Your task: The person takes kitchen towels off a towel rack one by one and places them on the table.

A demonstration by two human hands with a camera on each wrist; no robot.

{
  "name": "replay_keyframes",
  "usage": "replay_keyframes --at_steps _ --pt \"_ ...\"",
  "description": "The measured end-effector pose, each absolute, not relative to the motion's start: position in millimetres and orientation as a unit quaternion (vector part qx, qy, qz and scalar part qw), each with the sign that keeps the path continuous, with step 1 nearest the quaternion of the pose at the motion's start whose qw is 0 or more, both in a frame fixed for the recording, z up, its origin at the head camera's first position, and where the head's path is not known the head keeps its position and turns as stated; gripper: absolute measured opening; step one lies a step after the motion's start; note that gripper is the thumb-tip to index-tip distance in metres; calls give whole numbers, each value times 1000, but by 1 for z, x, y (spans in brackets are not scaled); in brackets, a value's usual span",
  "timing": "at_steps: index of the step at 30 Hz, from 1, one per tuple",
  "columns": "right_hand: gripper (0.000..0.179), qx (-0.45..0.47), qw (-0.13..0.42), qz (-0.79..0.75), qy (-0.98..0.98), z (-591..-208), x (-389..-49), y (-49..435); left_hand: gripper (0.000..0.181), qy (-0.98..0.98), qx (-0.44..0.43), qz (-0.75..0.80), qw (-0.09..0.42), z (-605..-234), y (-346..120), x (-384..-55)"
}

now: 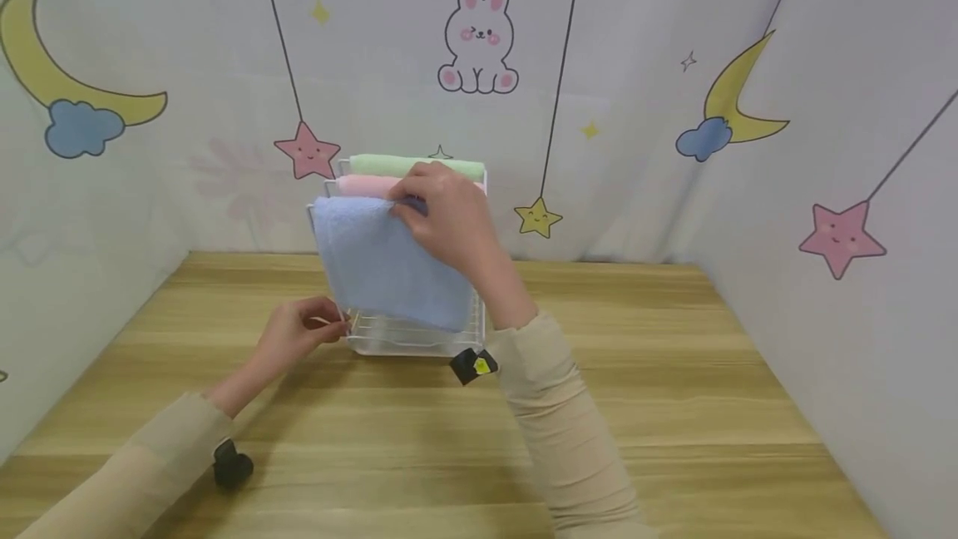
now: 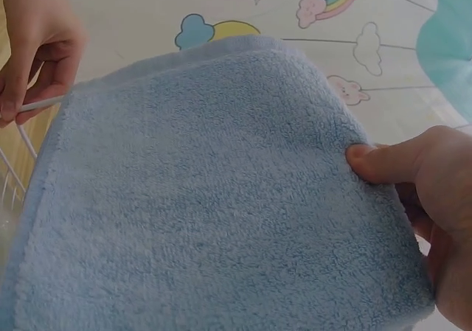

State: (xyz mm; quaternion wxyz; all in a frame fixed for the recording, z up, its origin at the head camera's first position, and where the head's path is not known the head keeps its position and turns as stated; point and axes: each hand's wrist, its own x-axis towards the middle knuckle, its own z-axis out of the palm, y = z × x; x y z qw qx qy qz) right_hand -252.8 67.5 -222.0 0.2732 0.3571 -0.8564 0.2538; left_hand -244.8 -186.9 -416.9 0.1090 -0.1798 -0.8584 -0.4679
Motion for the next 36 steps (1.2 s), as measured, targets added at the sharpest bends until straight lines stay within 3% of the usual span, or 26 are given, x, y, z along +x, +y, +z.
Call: replay_keyframes --at_steps 15,24,36 --pt "14 414 238 196 -856 -178 -246 82 5 -848 -186 -484 109 -419 -183 -245" --pt "13 416 302 182 -838 -130 -239 93 6 -855 -183 -471 118 -418 -184 -245" --pt "22 340 388 180 -837 -84 -223 124 7 -859 -168 -472 104 -419 -185 -244"
